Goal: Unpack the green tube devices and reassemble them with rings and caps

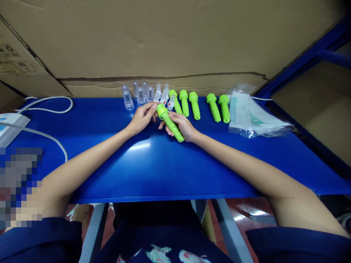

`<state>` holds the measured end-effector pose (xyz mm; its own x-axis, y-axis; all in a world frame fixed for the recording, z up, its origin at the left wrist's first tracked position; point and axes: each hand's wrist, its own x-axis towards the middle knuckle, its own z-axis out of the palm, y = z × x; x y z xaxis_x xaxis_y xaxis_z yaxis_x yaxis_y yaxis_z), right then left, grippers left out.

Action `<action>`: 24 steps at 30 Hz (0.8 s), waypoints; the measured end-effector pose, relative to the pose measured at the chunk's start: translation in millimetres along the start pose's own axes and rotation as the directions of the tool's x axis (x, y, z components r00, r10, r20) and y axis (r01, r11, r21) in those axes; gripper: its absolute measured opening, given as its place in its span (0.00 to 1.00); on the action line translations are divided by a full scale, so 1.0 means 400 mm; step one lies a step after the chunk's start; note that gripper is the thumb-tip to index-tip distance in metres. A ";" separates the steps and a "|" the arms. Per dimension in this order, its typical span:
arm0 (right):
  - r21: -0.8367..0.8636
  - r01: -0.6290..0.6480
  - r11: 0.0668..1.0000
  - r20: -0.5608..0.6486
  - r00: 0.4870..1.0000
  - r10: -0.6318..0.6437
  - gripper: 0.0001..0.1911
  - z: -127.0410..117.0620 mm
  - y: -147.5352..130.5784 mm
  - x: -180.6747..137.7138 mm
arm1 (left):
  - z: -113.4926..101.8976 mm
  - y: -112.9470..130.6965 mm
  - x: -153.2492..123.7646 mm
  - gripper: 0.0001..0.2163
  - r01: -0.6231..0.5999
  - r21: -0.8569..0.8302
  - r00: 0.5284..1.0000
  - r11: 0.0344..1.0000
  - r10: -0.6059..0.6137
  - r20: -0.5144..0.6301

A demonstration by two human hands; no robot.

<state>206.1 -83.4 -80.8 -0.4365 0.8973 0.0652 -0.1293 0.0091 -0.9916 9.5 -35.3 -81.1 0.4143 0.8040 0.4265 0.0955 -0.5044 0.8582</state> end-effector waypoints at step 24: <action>-0.049 0.062 0.997 0.007 0.998 -0.062 0.37 -0.001 0.023 0.001 | 0.006 -0.011 0.001 0.32 0.010 -0.012 0.998 1.000 -0.009 0.060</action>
<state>205.1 -82.7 -90.0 -0.4336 0.8921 0.1271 -0.1123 0.0864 -0.9899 11.5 -33.6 -85.3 0.4666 0.7886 0.4006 0.0890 -0.4924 0.8658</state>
